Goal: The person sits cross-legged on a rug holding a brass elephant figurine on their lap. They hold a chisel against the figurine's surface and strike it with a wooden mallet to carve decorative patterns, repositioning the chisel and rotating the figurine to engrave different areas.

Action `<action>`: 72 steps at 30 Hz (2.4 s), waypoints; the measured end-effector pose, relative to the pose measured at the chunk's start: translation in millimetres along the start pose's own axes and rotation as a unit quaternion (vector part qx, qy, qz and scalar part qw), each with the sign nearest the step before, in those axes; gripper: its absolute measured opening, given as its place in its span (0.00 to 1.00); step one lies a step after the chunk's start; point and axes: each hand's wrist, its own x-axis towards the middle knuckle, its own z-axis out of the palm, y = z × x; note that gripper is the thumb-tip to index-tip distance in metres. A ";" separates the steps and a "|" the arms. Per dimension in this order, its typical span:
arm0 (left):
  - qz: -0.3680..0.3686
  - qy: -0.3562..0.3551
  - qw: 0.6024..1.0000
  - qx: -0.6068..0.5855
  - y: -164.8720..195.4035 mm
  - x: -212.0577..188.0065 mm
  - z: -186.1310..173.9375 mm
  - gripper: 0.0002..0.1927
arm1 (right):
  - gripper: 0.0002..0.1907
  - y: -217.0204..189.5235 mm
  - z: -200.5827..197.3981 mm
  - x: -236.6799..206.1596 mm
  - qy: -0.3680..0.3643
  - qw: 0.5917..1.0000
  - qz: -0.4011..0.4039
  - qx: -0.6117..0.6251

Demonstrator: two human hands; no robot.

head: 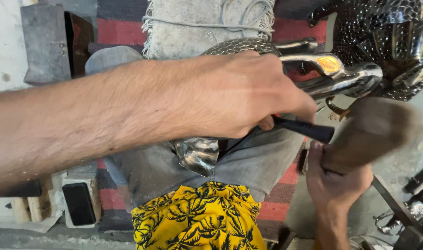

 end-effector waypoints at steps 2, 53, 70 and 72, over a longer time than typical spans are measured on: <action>0.025 -0.035 0.999 -0.025 -4.0 5.8 0.0 0.22 | 0.10 0.2 7.9 -11.3 0.065 0.960 0.142 0.234; -0.220 0.349 0.910 -0.031 39.6 -44.5 59.8 0.14 | 0.16 21.8 -61.2 159.3 -0.307 0.941 -0.136 -0.046; -0.105 0.163 0.981 -0.019 22.6 -37.9 29.1 0.21 | 0.11 21.8 -56.6 76.2 -0.137 0.990 -0.032 -0.006; -0.088 0.122 0.989 0.003 16.2 -31.5 23.9 0.22 | 0.12 18.9 -51.9 66.6 -0.100 0.994 -0.038 -0.004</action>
